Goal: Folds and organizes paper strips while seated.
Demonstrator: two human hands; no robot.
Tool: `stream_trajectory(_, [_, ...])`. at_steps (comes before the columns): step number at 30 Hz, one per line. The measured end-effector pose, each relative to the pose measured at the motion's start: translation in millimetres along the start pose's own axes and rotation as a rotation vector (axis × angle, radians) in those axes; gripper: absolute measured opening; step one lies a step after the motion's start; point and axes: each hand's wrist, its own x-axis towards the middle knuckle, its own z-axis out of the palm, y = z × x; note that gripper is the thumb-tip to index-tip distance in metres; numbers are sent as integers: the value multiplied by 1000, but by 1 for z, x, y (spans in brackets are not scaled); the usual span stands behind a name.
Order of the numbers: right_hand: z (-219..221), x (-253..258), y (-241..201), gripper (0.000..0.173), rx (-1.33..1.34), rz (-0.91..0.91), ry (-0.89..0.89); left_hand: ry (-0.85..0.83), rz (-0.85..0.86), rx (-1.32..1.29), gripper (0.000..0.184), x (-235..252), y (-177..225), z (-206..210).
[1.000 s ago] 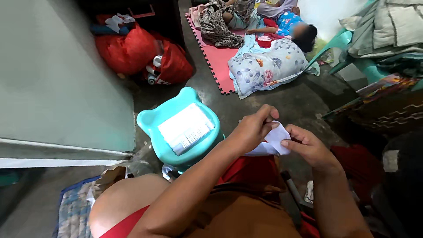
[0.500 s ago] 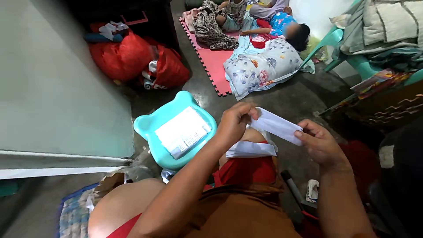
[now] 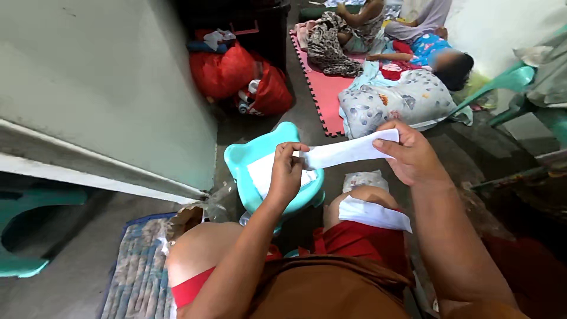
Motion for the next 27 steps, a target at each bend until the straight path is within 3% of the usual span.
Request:
stream_trajectory(3, [26, 25, -4, 13, -92, 4, -177, -6, -107, -27, 36, -4, -20, -14])
stream_trajectory(6, [53, 44, -11, 12, -317, 74, -327, -70, -19, -63, 46, 0, -18, -28])
stream_trajectory(10, [84, 60, -17, 12, -570, 37, -482, -206, 76, -251, 34, 11, 3, -37])
stream_trajectory(13, [96, 71, -19, 10, -674, -37, -537, -280, 21, -481, 25, 14, 7, -40])
stream_trajectory(20, [101, 94, -16, 10, -643, -40, -565, -340, -111, -549, 10, 3, -16, -62])
stream_trajectory(27, [104, 105, 9, 10, -423, 87, -470, -171, -187, -603, 3, -14, -44, -83])
